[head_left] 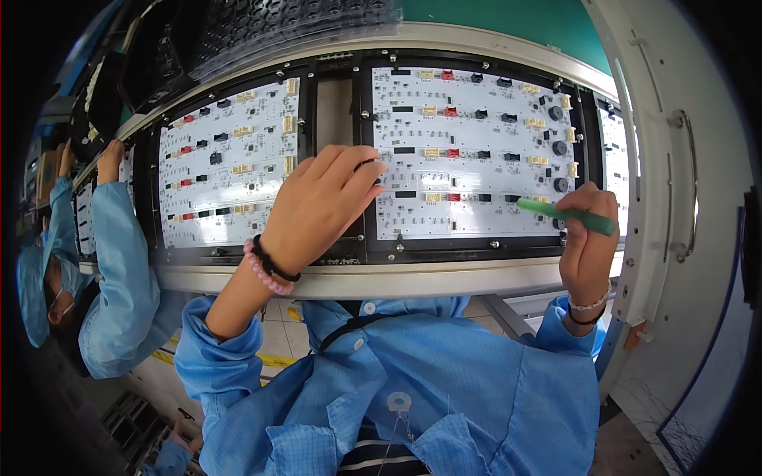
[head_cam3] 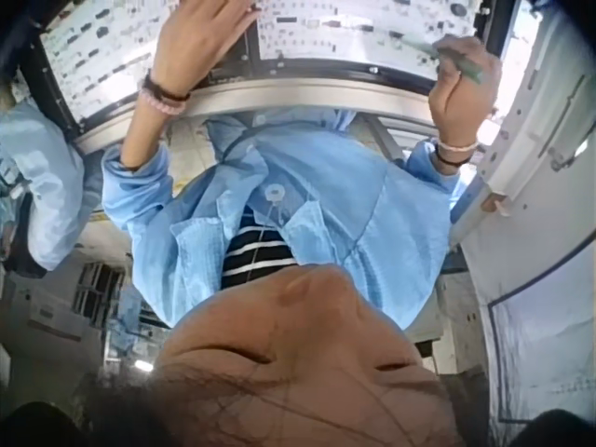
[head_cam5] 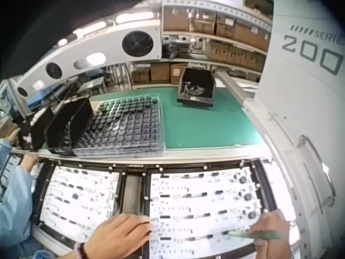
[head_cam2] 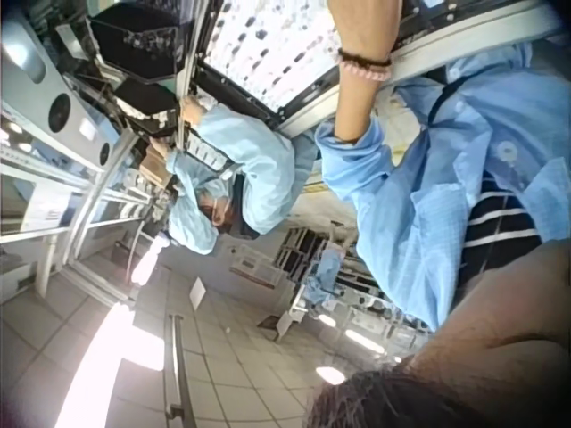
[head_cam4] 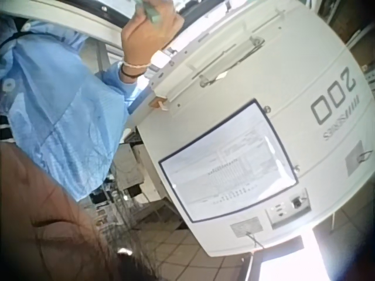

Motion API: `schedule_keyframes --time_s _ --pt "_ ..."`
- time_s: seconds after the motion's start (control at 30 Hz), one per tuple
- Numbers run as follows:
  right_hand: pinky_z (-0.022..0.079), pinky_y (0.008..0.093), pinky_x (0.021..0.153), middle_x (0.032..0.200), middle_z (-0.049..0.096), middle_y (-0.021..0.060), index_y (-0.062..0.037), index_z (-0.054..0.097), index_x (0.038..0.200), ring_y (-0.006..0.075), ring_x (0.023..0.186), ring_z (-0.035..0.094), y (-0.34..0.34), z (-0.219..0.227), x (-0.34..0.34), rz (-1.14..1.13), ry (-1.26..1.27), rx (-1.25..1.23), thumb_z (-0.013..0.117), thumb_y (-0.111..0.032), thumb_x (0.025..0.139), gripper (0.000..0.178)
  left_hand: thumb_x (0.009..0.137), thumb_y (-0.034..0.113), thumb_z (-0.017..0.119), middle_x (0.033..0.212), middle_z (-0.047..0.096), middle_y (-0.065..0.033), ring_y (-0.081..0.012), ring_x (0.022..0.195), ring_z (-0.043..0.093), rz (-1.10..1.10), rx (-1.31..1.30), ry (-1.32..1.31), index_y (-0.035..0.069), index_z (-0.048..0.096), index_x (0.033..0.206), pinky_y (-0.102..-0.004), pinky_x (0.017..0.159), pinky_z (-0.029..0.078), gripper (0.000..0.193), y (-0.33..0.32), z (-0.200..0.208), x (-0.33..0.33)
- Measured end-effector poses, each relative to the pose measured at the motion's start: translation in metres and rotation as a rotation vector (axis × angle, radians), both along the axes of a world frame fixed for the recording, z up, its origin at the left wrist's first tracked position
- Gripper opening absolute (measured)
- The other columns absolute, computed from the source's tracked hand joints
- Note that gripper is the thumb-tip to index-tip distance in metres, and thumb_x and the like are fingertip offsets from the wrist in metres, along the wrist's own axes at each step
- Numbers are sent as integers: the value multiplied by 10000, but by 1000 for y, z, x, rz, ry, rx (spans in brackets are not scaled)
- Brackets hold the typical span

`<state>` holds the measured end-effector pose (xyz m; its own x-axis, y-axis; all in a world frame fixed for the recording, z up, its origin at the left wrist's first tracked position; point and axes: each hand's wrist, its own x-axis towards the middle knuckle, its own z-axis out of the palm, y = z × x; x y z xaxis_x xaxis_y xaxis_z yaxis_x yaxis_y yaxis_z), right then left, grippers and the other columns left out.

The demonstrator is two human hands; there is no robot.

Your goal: Assembling small electronic components onto circuit board panels on a production line.

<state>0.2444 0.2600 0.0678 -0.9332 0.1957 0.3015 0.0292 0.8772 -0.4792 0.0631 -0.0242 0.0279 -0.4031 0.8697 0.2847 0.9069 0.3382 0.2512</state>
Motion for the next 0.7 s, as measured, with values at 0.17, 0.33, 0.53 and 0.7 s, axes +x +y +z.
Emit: schedule_keyframes --time_s 0.17,0.33,0.53,0.7 --pt "415 394 735 898 612 126 -44 624 949 284 811 520 14 -6 -4 -19 60 -71 489 -191 994 205 814 74 725 1136 642 -54 -263 971 622 27 23 -50 74 649 1080 -354 801 530 276 -2 15 8" --pt "427 395 748 901 602 128 -32 613 955 287 818 527 14 -12 -28 -59 104 -19 479 -183 997 206 820 128 730 1140 626 -27 -231 999 608 14 -11 -32 84 640 1073 -347 806 519 272 -11 24 12" --pt "454 359 707 893 570 125 -21 592 958 276 786 543 15 -8 -28 -45 197 -78 487 -142 996 164 814 98 728 1116 637 -41 -247 955 618 59 -28 -59 78 643 1068 -358 788 518 268 -28 37 0" --pt "480 343 656 935 572 118 -30 587 978 273 752 581 -10 9 -4 63 182 -280 594 -109 958 82 821 76 717 1091 648 -50 -260 928 624 126 -21 -50 72 644 1056 -366 766 515 247 -44 49 -16"
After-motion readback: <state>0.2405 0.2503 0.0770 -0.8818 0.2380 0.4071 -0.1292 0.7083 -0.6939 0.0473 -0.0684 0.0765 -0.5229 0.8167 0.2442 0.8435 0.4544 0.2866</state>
